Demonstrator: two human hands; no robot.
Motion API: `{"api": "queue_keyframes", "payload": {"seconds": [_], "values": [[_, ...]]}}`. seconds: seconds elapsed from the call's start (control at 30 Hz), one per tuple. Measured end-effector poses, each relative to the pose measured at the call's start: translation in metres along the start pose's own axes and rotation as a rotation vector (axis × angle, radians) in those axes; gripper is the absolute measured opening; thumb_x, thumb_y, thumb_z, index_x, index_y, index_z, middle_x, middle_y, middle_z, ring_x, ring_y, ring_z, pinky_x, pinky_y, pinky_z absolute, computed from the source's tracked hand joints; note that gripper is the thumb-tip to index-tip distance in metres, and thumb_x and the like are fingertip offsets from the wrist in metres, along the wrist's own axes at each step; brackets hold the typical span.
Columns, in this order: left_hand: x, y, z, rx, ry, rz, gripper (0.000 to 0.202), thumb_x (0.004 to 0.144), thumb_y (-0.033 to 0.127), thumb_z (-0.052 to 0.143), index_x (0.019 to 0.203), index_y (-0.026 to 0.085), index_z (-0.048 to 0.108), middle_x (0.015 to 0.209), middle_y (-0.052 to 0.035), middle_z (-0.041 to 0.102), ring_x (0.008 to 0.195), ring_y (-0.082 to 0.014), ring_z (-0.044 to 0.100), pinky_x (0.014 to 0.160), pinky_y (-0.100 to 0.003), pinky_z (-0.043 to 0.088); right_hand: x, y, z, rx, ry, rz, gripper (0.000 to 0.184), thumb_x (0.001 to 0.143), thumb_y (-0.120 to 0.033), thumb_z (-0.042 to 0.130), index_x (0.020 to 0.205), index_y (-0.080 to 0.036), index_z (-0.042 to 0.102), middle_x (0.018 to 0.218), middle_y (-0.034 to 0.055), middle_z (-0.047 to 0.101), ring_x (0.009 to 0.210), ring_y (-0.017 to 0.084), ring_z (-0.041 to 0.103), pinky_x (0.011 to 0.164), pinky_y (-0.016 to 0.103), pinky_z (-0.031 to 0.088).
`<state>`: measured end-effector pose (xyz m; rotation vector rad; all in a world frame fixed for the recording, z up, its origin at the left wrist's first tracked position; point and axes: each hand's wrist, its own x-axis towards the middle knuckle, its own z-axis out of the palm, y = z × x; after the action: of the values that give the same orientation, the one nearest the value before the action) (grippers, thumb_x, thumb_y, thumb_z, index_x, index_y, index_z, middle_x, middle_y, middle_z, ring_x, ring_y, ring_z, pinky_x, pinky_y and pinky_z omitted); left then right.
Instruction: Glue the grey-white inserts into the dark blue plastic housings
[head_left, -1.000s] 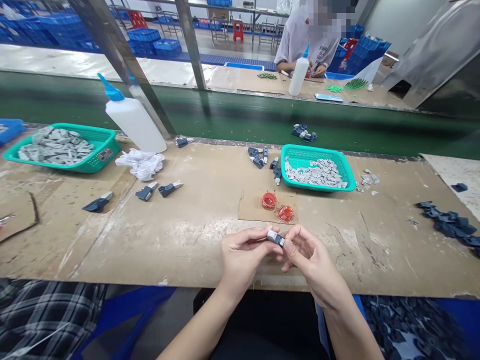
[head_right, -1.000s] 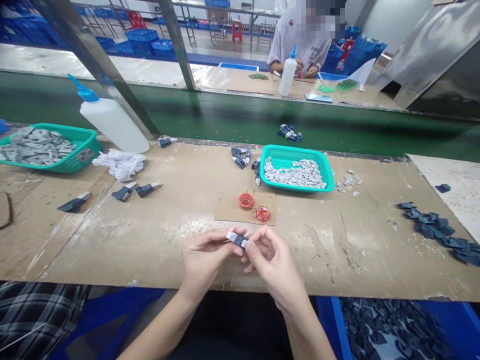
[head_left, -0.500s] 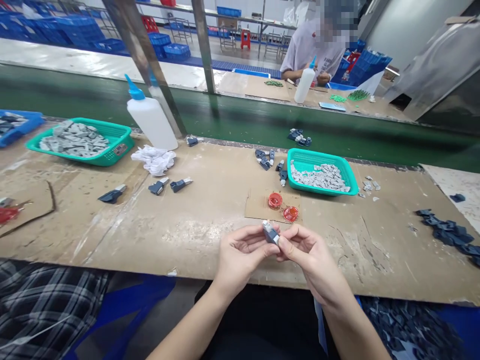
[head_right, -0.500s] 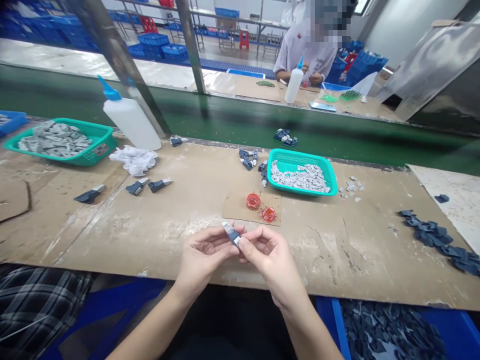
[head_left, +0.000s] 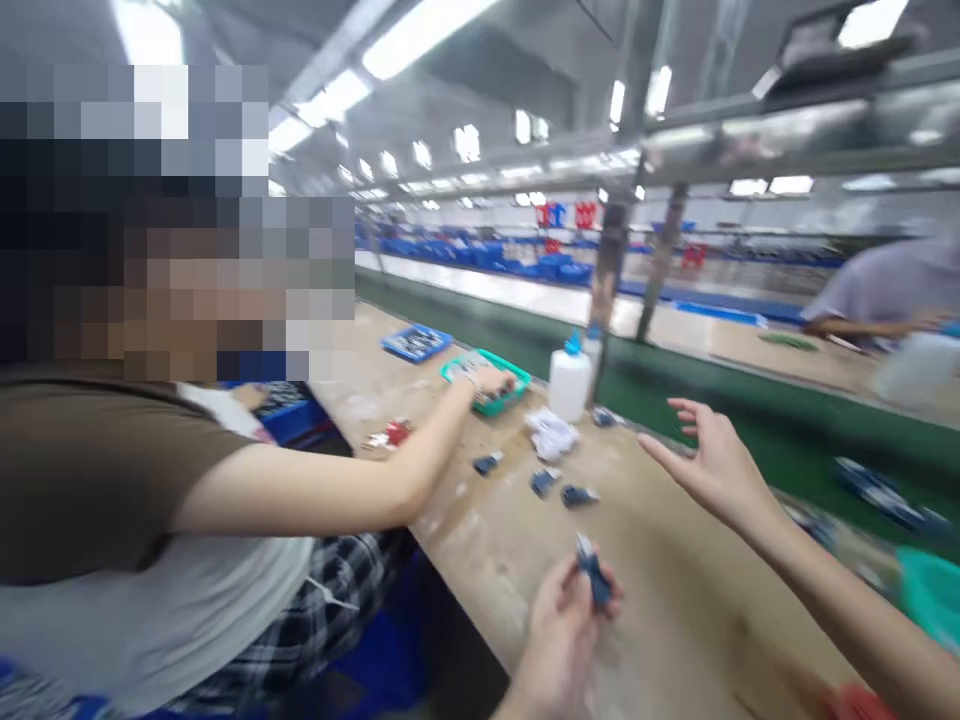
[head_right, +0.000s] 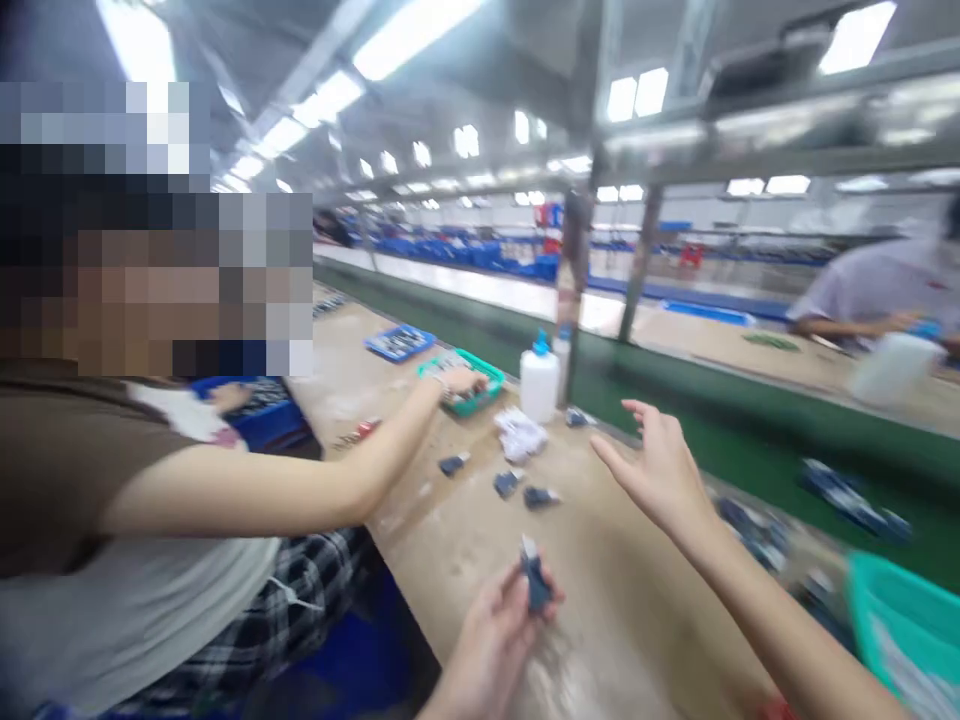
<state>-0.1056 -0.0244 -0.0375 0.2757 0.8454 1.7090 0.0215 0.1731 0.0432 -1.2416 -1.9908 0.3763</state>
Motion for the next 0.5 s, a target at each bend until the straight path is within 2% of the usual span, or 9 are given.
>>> {"api": "queue_keyframes", "payload": {"seconds": [0.07, 0.13, 0.23, 0.37, 0.5], "values": [[0.018, -0.005, -0.028, 0.031, 0.040, 0.109, 0.046, 0.057, 0.048, 0.083, 0.088, 0.016, 0.071, 0.077, -0.0068, 0.068, 0.068, -0.0166, 0.066, 0.061, -0.024, 0.047, 0.032, -0.002, 0.049, -0.014, 0.013, -0.053, 0.085, 0.069, -0.066, 0.062, 0.132, -0.012, 0.045, 0.124, 0.0221, 0.054, 0.117, 0.038, 0.052, 0.092, 0.048, 0.046], [0.038, -0.003, -0.055, 0.210, 0.111, 0.268, 0.055, 0.056, 0.060, 0.078, 0.091, 0.018, 0.070, 0.075, -0.0070, 0.067, 0.063, -0.0177, 0.064, 0.059, -0.027, 0.047, 0.056, -0.010, 0.093, 0.020, 0.007, -0.035, 0.106, 0.061, -0.072, 0.065, 0.138, -0.004, 0.036, 0.128, 0.0270, 0.050, 0.123, 0.041, 0.046, 0.097, 0.049, 0.042], [0.057, 0.009, -0.078, 0.416, 0.183, 0.445, 0.059, 0.060, 0.069, 0.069, 0.094, 0.021, 0.070, 0.075, -0.0075, 0.067, 0.067, -0.0210, 0.062, 0.063, -0.031, 0.049, 0.073, -0.030, 0.136, 0.112, -0.014, 0.090, 0.126, 0.050, -0.072, 0.071, 0.141, 0.001, 0.025, 0.130, 0.0321, 0.048, 0.123, 0.044, 0.046, 0.097, 0.049, 0.041], [0.064, 0.026, -0.080, 0.607, 0.265, 0.585, 0.049, 0.073, 0.062, 0.062, 0.100, 0.022, 0.069, 0.083, -0.0081, 0.069, 0.080, -0.0232, 0.062, 0.079, -0.034, 0.050, 0.078, -0.060, 0.158, 0.184, 0.036, 0.255, 0.113, 0.051, -0.061, 0.077, 0.136, -0.002, 0.031, 0.126, 0.0322, 0.052, 0.119, 0.044, 0.050, 0.094, 0.049, 0.042], [0.070, 0.041, -0.075, 0.663, 0.197, 0.518, 0.046, 0.072, 0.055, 0.068, 0.099, 0.018, 0.068, 0.082, -0.0074, 0.069, 0.078, -0.0219, 0.065, 0.076, -0.033, 0.052, 0.092, -0.072, 0.163, 0.194, 0.093, 0.352, 0.090, 0.060, -0.049, 0.078, 0.129, -0.008, 0.038, 0.123, 0.0290, 0.056, 0.114, 0.040, 0.055, 0.092, 0.046, 0.044]]}}
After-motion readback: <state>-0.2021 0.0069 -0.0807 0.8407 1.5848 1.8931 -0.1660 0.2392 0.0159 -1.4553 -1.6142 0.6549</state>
